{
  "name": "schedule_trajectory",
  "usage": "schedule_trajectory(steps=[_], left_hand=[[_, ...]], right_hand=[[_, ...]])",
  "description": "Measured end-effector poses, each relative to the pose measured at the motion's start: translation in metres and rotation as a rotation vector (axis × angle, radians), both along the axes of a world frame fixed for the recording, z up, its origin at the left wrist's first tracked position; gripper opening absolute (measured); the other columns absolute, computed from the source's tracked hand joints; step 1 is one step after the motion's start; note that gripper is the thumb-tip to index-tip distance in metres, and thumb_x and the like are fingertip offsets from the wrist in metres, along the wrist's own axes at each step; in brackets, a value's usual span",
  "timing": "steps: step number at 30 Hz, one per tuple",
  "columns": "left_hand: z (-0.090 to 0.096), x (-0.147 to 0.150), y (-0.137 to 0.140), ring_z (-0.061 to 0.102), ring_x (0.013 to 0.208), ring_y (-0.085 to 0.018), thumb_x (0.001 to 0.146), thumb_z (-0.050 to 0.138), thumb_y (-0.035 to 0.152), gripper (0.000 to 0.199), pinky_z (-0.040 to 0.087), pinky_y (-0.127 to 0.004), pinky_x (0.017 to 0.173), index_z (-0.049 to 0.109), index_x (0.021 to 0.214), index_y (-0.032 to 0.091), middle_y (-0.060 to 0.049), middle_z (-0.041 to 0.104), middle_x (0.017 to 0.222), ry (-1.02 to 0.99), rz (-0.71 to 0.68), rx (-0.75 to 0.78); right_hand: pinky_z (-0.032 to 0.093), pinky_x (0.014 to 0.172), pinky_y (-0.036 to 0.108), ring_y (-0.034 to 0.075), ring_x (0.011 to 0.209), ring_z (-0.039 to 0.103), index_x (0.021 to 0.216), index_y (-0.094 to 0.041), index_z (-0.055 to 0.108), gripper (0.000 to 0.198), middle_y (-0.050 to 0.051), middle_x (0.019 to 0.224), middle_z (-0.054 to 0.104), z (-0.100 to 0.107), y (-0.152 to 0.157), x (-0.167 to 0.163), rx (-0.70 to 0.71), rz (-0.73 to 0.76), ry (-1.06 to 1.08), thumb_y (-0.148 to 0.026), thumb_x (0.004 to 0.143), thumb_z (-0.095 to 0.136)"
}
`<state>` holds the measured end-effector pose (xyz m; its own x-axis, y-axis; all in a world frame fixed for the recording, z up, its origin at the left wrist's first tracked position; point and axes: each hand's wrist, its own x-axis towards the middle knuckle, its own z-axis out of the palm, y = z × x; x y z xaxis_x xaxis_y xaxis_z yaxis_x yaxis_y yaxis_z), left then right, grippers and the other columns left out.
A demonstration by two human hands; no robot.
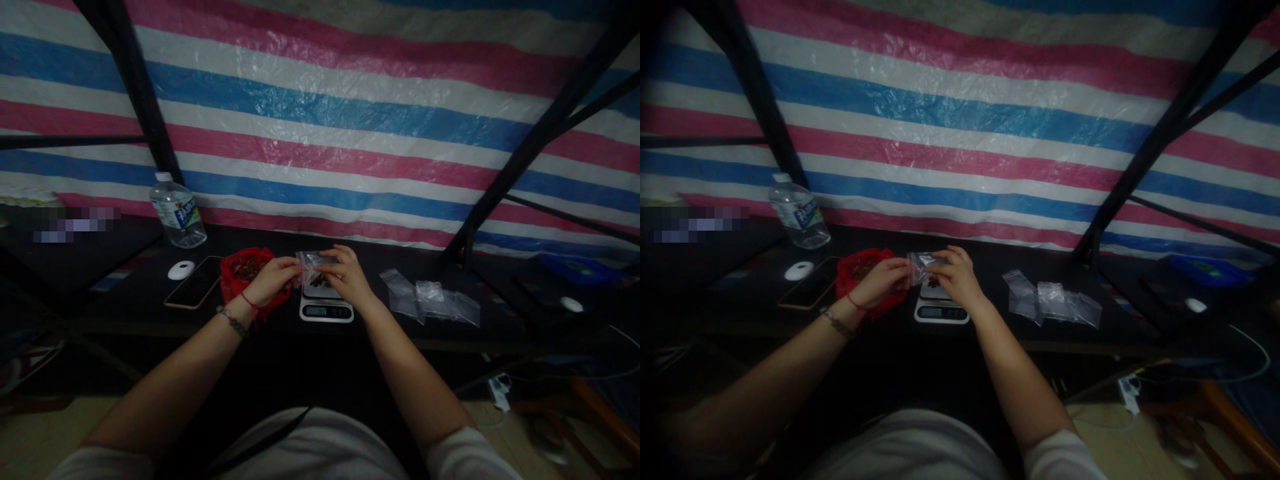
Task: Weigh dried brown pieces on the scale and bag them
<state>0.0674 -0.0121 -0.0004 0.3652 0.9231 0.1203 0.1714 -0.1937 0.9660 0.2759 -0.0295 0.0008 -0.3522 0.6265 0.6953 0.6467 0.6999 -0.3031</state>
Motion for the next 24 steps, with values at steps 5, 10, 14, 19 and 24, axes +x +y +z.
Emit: schedule_trajectory(steps=[5,10,14,19,24], left_hand=[[0.003,-0.002,-0.018,0.058,0.053,-0.012,0.076,0.057,0.037,0.024,0.043,-0.021,0.051,0.065,0.075,0.014,-0.001,0.064,0.061,0.102,0.071,0.189],[0.014,0.006,-0.040,0.063,0.063,-0.014,0.075,0.060,0.031,0.018,0.045,-0.021,0.058,0.070,0.078,0.016,-0.001,0.069,0.070,0.252,0.059,0.426],[0.017,0.006,-0.047,0.062,0.062,-0.013,0.077,0.057,0.031,0.019,0.042,-0.020,0.057,0.069,0.073,0.016,-0.001,0.068,0.067,0.332,0.084,0.497],[0.012,0.004,-0.042,0.055,0.053,-0.012,0.073,0.057,0.028,0.017,0.035,-0.022,0.051,0.063,0.063,0.016,0.001,0.060,0.056,0.465,0.232,0.485],[0.004,0.008,-0.040,0.054,0.053,-0.012,0.075,0.056,0.029,0.020,0.033,-0.022,0.051,0.061,0.061,0.017,0.001,0.059,0.056,0.508,0.207,0.471]], right_hand=[[0.044,0.090,0.039,0.021,0.096,0.056,0.096,-0.023,0.071,0.021,0.006,0.098,0.066,0.001,-0.031,-0.022,-0.070,-0.081,0.150,-0.021,0.079,0.058],[0.050,0.067,0.029,0.017,0.073,0.063,0.097,-0.020,0.068,0.027,0.005,0.086,0.069,-0.003,-0.043,-0.038,-0.383,-0.028,0.406,-0.037,0.077,0.062],[0.049,0.063,0.028,0.016,0.065,0.062,0.083,-0.021,0.069,0.020,0.001,0.072,0.068,-0.010,-0.038,-0.036,-0.449,-0.065,0.411,-0.032,0.081,0.053],[0.048,0.063,0.028,0.016,0.062,0.061,0.093,-0.019,0.062,0.019,0.000,0.069,0.065,-0.015,-0.037,-0.031,-0.339,-0.225,0.333,-0.023,0.075,0.056],[0.049,0.077,0.032,0.019,0.089,0.059,0.079,-0.019,0.059,0.014,0.007,0.094,0.062,-0.017,-0.037,-0.030,-0.114,-0.135,0.150,-0.010,0.075,0.049]])
